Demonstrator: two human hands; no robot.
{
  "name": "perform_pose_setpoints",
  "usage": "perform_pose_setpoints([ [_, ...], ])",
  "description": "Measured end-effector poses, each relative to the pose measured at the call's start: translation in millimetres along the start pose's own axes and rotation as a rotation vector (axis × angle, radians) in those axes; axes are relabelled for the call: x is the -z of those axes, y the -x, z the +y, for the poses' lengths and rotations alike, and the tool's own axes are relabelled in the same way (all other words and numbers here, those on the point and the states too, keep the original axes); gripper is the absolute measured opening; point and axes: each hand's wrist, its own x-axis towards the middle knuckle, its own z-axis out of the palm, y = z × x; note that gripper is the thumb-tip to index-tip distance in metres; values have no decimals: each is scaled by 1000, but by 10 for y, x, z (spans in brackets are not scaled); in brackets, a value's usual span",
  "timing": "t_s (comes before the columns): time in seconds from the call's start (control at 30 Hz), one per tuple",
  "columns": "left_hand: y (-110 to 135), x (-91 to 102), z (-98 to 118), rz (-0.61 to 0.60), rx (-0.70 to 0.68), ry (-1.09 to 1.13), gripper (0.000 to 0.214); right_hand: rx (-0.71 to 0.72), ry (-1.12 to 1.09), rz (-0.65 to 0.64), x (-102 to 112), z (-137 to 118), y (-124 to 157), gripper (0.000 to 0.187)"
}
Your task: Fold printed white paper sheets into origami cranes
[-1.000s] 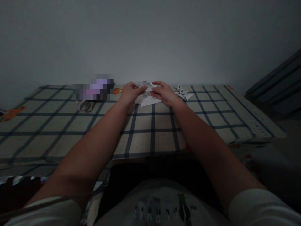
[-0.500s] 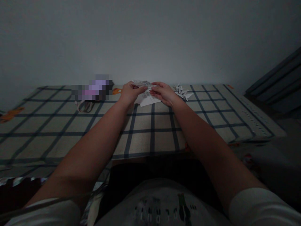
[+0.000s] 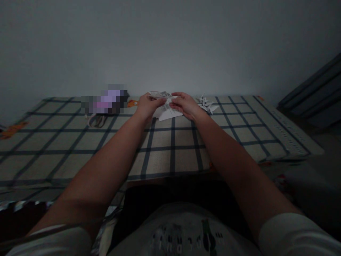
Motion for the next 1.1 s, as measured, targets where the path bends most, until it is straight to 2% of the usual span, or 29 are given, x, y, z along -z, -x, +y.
perform_pose_setpoints([
  [0.23, 22, -21, -34, -46, -13, 22, 33, 33, 47, -39, 39, 37, -1, 23],
  [0.5, 10, 9, 8, 2, -12, 61, 35, 17, 36, -2, 9, 28, 1, 26],
  [0.67, 5, 20, 39, -39, -1, 95, 35, 37, 27, 5, 27, 15, -9, 28],
  [0.83, 9, 52, 36, -54, -5, 43, 38, -18, 74, -53, 47, 43, -14, 8],
  [0.93, 10, 60, 30, -53, 25, -25, 41, 58, 176, -60, 27, 79, -25, 10],
  [1.1, -6, 55, 35, -93, 97, 42, 41, 115, 265, 4, 36, 104, -67, 7],
])
